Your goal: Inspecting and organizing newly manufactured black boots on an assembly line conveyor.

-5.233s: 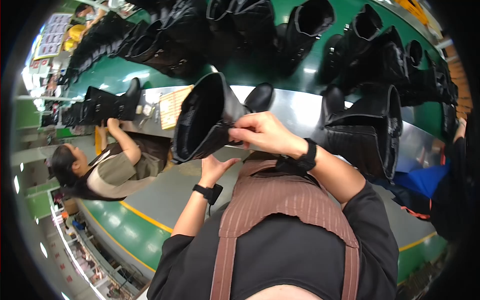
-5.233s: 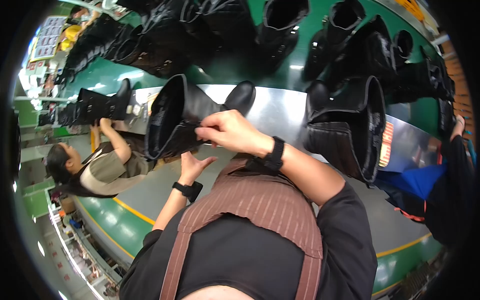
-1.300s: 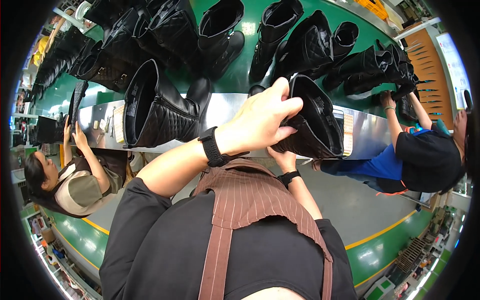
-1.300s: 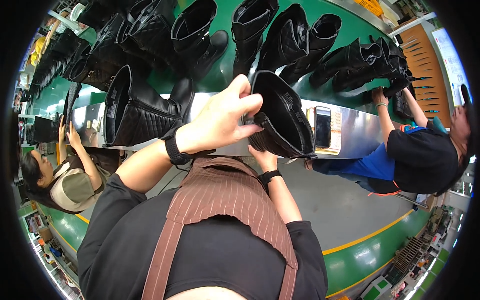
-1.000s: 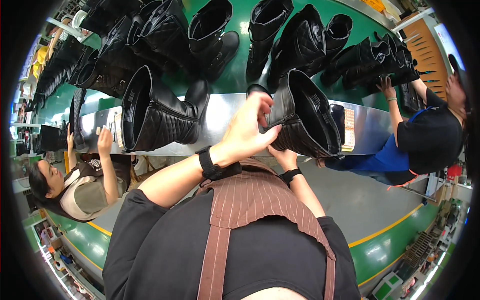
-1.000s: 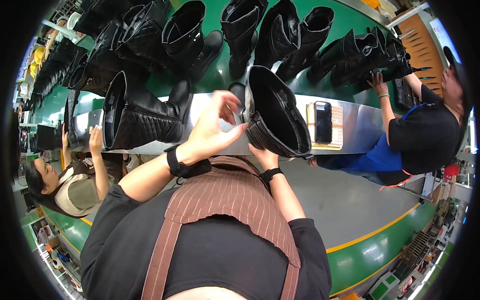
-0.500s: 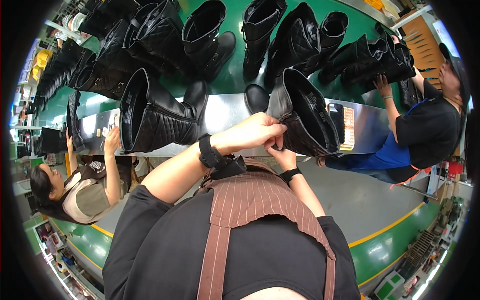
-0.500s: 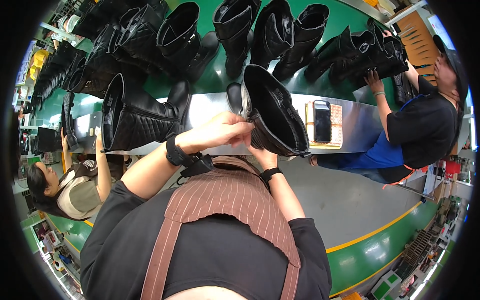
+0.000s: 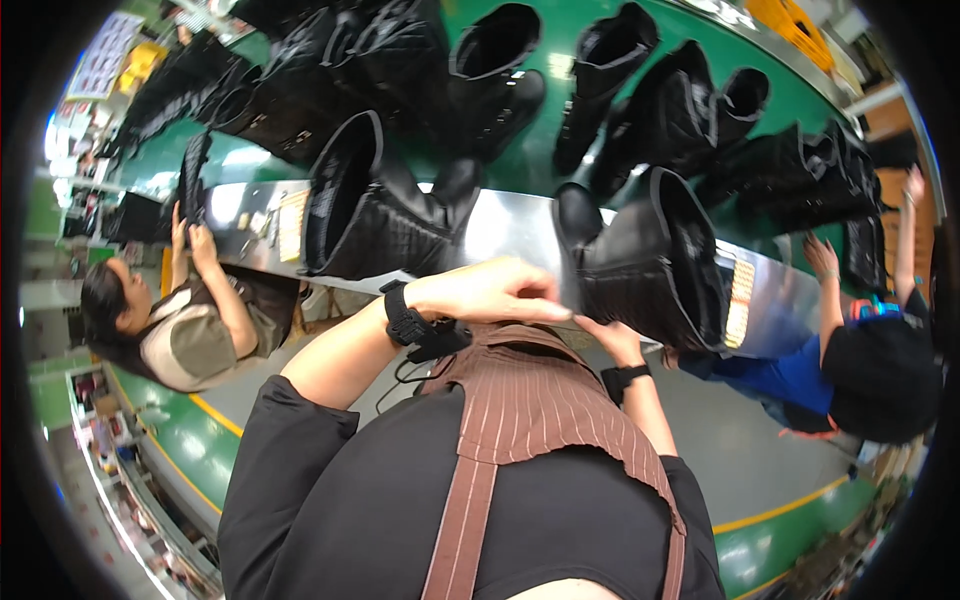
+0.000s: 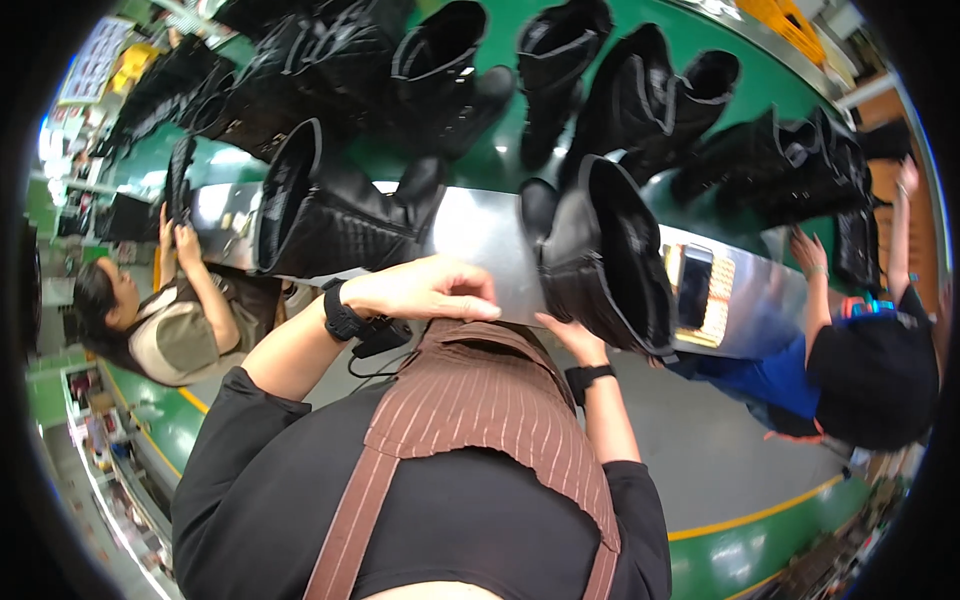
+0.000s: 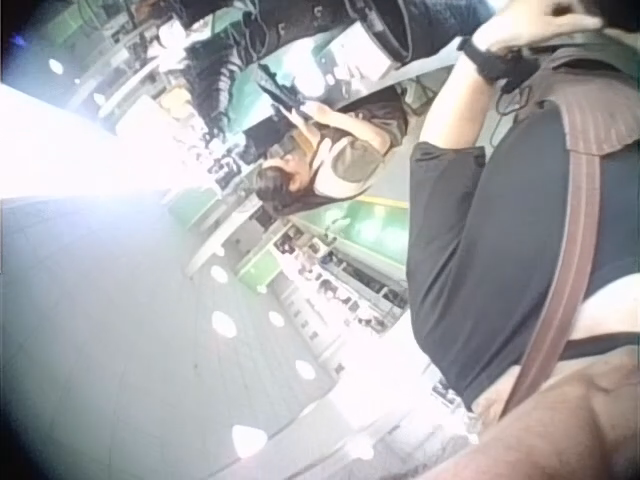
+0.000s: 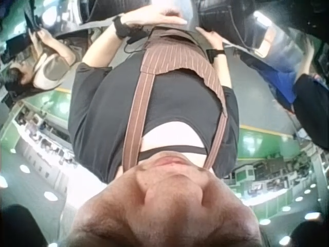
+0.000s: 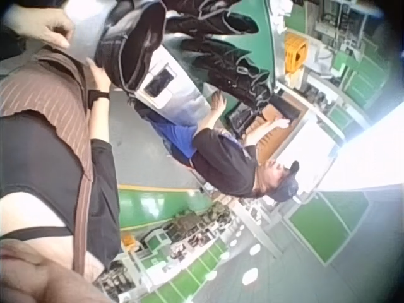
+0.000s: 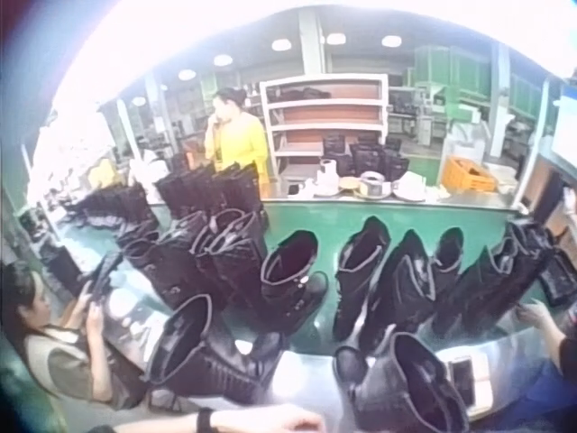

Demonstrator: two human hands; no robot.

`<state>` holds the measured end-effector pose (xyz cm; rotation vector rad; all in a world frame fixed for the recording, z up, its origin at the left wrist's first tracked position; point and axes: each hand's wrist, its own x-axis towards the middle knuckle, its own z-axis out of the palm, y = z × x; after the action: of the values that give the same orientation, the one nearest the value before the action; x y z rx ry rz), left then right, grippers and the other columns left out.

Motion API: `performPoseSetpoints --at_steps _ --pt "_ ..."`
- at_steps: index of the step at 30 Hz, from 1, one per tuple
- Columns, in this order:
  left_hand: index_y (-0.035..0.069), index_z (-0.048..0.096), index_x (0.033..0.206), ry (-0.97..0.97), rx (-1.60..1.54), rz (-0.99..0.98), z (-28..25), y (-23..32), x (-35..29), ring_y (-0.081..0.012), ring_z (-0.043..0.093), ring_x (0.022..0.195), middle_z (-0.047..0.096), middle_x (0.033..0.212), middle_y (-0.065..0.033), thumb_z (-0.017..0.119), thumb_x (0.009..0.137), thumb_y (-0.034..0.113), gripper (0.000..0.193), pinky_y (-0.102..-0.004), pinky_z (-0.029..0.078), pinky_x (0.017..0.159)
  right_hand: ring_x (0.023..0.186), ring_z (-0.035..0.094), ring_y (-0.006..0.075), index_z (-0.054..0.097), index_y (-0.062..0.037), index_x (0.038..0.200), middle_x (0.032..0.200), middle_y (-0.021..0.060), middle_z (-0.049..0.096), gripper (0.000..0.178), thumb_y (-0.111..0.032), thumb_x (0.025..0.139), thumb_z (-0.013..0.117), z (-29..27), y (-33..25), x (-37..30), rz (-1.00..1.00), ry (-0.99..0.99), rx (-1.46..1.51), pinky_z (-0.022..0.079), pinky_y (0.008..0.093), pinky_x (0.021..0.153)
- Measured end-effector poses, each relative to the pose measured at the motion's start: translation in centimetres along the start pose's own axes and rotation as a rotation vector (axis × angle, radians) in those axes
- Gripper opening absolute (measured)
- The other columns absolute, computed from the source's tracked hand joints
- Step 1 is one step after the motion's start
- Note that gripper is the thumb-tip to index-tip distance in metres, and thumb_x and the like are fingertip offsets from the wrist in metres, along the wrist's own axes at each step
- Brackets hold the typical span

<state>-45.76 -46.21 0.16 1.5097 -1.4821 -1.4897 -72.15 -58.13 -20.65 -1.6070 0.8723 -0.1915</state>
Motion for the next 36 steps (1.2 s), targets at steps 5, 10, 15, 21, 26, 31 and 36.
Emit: performPoseSetpoints --at_steps 5,10,15,21,26,31,36 --pt "0.001 0.072 0.087 -0.042 0.414 -0.977 -0.4 -11.5 -9.4 -0.0225 0.07 0.083 0.071 0.081 -0.0129 0.073 0.082 0.055 0.054 -0.0367 0.053 0.076 0.12 0.057 0.022 0.063 0.0011 0.127 0.134 0.0107 0.062 0.065 -0.039 0.081 0.082 -1.1 -1.3 0.7 0.292 -0.186 0.104 0.04 0.0352 0.108" --pt "-0.003 0.062 0.126 0.825 0.197 -0.255 0.6 -19.1 -12.4 -0.0215 0.058 0.12 0.064 0.127 -0.0142 0.08 0.081 0.043 0.067 -0.034 0.041 0.106 0.11 0.062 0.0174 0.068 0.0019 0.118 0.119 0.0083 0.069 0.046 -0.02 0.08 0.084 -0.2 -1.7 0.8 0.069 0.095 0.04 0.046 0.0313 0.099" --pt "-0.002 0.062 0.129 0.754 -0.63 -0.526 -0.2 -22.1 -8.6 -0.0183 0.057 0.119 0.064 0.131 -0.0103 0.077 0.087 0.035 0.058 -0.0308 0.041 0.107 0.101 0.066 0.0187 0.069 0.003 0.115 0.111 0.0083 0.072 0.043 -0.02 0.08 0.081 1.6 -3.4 1.2 0.001 0.242 0.07 0.05 0.0312 0.092" --pt "0.005 0.061 0.13 0.84 -0.804 -0.108 3.7 -18.5 -9.7 -0.0137 0.06 0.113 0.065 0.125 -0.0019 0.075 0.09 0.017 0.044 -0.032 0.05 0.096 0.104 0.063 0.0168 0.067 0.0013 0.117 0.116 0.0063 0.068 0.039 -0.01 0.081 0.077 5.8 -7.6 -1.6 0.055 0.12 0.501 0.05 0.0324 0.094" --pt "0.006 0.06 0.131 0.748 -1.053 -0.13 4.0 -14.4 -13.1 -0.0176 0.06 0.118 0.064 0.129 -0.006 0.065 0.096 0.015 0.036 -0.0372 0.049 0.1 0.104 0.063 0.0162 0.067 -0.0005 0.118 0.114 0.0049 0.068 0.036 -0.005 0.083 0.074 6.1 -11.2 -4.1 0.044 0.111 0.586 0.05 0.0311 0.093" --pt "-0.001 0.061 0.128 0.71 -1.121 -0.064 3.4 -10.4 -16.4 -0.021 0.059 0.121 0.064 0.131 -0.0103 0.06 0.098 0.014 0.033 -0.0374 0.045 0.106 0.11 0.061 0.018 0.064 0.0003 0.123 0.121 0.007 0.066 0.04 0.0 0.084 0.066 5.9 -15.9 -6.0 -0.23 0.105 0.765 0.048 0.0334 0.099" --pt "0.0 0.06 0.132 0.787 -0.644 0.166 2.5 -6.6 -15.9 -0.0168 0.06 0.118 0.064 0.128 -0.0075 0.062 0.099 0.012 0.035 -0.0315 0.045 0.106 0.109 0.061 0.0195 0.064 0.0018 0.123 0.119 0.0071 0.065 0.038 -0.004 0.086 0.068 7.3 -20.5 -5.7 -0.481 0.221 0.477 0.046 0.0329 0.1"
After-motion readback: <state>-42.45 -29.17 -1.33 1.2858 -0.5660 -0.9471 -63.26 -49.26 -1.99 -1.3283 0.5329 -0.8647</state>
